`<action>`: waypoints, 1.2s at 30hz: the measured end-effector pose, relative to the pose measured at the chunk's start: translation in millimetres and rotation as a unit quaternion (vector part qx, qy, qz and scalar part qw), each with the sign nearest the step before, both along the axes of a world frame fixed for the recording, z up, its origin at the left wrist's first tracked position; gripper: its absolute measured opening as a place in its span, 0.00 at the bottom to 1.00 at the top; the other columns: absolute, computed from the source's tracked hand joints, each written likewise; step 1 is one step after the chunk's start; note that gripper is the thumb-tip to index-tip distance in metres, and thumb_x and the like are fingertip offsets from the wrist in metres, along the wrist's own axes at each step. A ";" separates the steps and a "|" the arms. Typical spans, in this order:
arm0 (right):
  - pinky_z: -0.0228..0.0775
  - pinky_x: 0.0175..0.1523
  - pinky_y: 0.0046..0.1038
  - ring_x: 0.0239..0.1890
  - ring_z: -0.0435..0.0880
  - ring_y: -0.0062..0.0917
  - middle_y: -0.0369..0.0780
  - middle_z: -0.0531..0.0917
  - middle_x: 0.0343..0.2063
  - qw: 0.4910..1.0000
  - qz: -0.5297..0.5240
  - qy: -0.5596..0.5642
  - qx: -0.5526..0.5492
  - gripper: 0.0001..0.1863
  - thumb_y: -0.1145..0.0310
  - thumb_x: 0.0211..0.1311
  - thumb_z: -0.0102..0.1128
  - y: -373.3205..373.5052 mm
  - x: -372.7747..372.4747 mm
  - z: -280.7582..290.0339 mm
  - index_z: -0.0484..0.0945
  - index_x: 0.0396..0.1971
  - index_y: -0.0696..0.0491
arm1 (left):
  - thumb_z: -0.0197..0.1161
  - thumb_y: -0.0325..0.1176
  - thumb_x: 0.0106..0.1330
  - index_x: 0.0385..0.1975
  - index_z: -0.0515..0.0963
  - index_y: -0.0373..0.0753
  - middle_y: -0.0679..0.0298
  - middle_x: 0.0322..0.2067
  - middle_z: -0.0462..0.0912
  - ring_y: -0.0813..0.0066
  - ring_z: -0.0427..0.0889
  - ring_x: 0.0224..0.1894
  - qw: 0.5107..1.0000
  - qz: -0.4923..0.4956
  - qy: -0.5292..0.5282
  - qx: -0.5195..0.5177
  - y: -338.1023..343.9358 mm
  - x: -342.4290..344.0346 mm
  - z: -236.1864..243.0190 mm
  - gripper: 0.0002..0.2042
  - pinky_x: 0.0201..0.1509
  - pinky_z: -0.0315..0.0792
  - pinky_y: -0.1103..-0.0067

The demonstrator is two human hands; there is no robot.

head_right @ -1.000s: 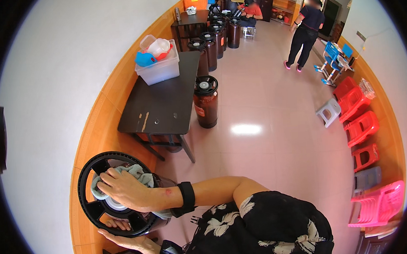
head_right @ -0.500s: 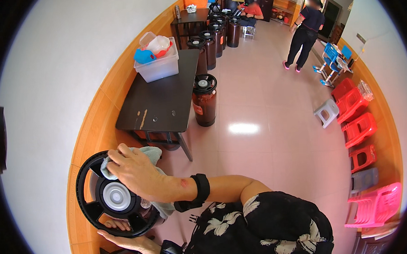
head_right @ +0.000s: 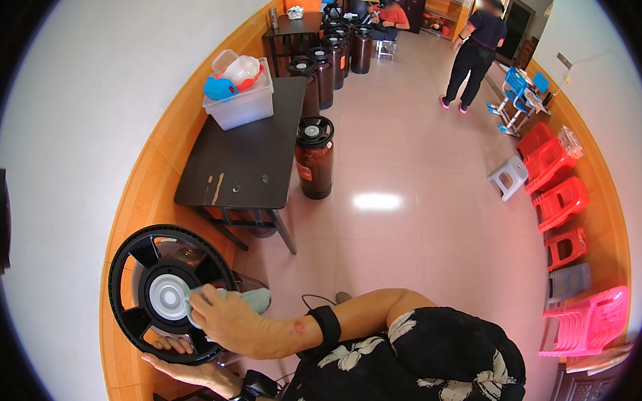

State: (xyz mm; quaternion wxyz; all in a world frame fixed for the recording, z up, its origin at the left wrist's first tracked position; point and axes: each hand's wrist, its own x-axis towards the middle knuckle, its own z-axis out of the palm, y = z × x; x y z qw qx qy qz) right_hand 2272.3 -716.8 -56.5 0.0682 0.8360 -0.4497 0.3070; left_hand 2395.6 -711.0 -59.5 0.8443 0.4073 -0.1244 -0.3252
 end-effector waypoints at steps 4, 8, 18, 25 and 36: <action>0.73 0.31 0.22 0.41 0.71 0.29 0.38 0.70 0.36 0.992 0.106 -0.044 0.056 0.12 0.65 0.44 0.60 16.6 13.1 -2.4 0.76 0.30 0.54 | 0.52 0.52 0.68 0.33 0.60 0.44 0.73 0.23 0.57 0.86 0.55 0.22 0.999 0.033 -0.002 0.020 6.7 -15.6 5.5 0.17 0.28 0.50 0.86; 0.73 0.35 0.22 0.40 0.71 0.28 0.37 0.71 0.37 0.978 0.165 -0.086 0.089 0.13 0.66 0.46 0.59 14.2 16.6 -6.2 0.75 0.34 0.54 | 0.56 0.44 0.68 0.72 0.40 0.42 0.58 0.56 0.66 0.67 0.72 0.54 0.984 0.016 -0.140 0.108 22.7 3.2 -29.6 0.39 0.66 0.60 0.68; 0.68 0.43 0.28 0.46 0.70 0.26 0.32 0.72 0.46 0.975 0.223 -0.017 0.022 0.20 0.65 0.45 0.59 -5.0 -24.7 -18.9 0.74 0.43 0.48 | 0.52 0.54 0.69 0.22 0.64 0.46 0.75 0.15 0.56 0.89 0.50 0.15 0.997 -0.066 0.013 -0.048 2.5 14.9 -10.1 0.20 0.17 0.45 0.89; 0.68 0.47 0.31 0.47 0.70 0.33 0.35 0.73 0.44 0.978 0.157 -0.128 -0.058 0.14 0.72 0.42 0.62 -72.9 -52.2 -18.9 0.76 0.34 0.48 | 0.52 0.54 0.69 0.22 0.64 0.45 0.75 0.14 0.55 0.88 0.51 0.13 0.996 -0.072 0.024 -0.048 3.5 17.3 -10.2 0.21 0.16 0.48 0.90; 0.65 0.47 0.36 0.45 0.70 0.35 0.40 0.72 0.41 0.880 0.323 -0.320 -0.139 0.15 0.77 0.44 0.61 -103.9 27.3 78.7 0.72 0.35 0.52 | 0.53 0.55 0.68 0.22 0.66 0.45 0.78 0.16 0.57 0.91 0.51 0.15 0.998 0.039 0.026 0.046 2.3 -11.9 2.3 0.21 0.17 0.42 0.91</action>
